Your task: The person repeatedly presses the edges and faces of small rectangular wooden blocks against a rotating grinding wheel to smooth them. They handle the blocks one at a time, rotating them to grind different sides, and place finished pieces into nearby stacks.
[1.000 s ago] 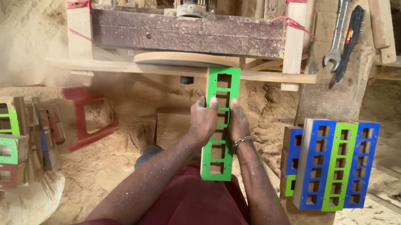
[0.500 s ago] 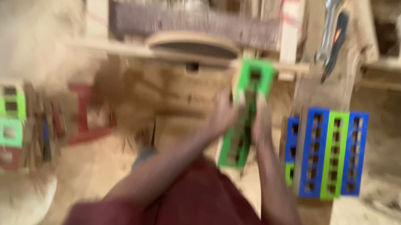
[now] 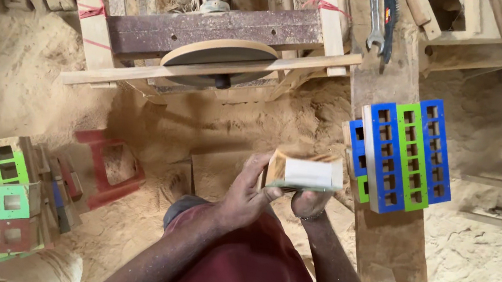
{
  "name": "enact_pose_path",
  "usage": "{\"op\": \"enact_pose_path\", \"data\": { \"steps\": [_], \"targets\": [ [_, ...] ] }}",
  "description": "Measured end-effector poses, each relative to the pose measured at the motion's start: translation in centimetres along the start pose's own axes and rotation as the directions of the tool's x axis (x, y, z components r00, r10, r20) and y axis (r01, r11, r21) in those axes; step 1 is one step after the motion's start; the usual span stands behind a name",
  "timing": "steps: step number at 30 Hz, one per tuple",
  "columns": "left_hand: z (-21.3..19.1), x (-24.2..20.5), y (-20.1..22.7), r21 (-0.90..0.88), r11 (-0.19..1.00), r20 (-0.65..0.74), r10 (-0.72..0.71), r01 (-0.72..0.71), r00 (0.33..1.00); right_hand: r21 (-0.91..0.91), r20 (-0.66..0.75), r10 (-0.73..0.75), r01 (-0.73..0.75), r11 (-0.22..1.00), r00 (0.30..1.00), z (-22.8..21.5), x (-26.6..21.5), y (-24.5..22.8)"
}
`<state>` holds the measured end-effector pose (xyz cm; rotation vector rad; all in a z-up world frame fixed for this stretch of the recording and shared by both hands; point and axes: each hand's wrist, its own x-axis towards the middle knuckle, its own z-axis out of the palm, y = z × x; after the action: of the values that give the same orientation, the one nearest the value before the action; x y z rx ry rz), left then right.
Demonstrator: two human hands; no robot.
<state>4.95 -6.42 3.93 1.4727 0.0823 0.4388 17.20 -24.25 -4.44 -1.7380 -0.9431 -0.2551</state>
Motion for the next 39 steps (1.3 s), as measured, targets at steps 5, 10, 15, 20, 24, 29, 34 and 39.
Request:
{"op": "enact_pose_path", "data": {
  "steps": [5, 10, 15, 20, 24, 29, 34, 39],
  "targets": [
    [-1.2, -0.9, 0.1, 0.081, 0.997, 0.031, -0.02, 0.018, 0.999, 0.144, 0.001, 0.043, -0.042, 0.989, 0.999, 0.8, -2.4, 1.0],
    [-1.9, -0.4, 0.8, 0.019, 1.0, 0.025, -0.019, 0.018, 1.0, 0.35, -0.033, -0.044, 0.053, 0.935, 0.998, 4.2, 1.1, -0.1],
    [-2.4, -0.5, 1.5, -0.092, 0.916, -0.368, -0.395, 0.39, 0.842, -0.422, 0.285, 0.258, -0.121, 0.898, 0.923, 4.1, 4.8, -3.7],
    [-2.8, -1.4, -0.7, -0.71, 0.558, -0.198, -0.743, 0.429, 0.639, -0.471, 0.469, -0.098, 0.343, 0.813, 0.878, 5.6, 7.0, -6.2],
    [-3.9, -1.7, -3.1, -0.881, 0.347, -0.124, -0.825, 0.321, 0.551, -0.415, 0.53, -0.3, 0.551, 0.724, 0.793, 7.0, 8.8, -7.2],
    [-6.3, -2.6, -4.2, -0.942, 0.318, -0.155, -0.69, 0.104, 0.707, -0.422, 0.244, -0.25, 0.335, 0.843, 0.937, 4.9, 7.2, -8.7],
    [-9.4, -2.9, -4.6, -0.899, 0.435, -0.291, -0.511, -0.049, 0.809, 0.343, 0.191, 0.703, -0.718, 0.606, 0.685, 4.1, 4.5, -7.5],
    [-12.2, -1.7, -6.5, -0.888, 0.46, -0.298, -0.577, 0.001, 0.761, 0.805, 0.372, 0.776, -0.593, 0.004, 0.51, 8.9, 8.2, -2.7]
  ]
}}
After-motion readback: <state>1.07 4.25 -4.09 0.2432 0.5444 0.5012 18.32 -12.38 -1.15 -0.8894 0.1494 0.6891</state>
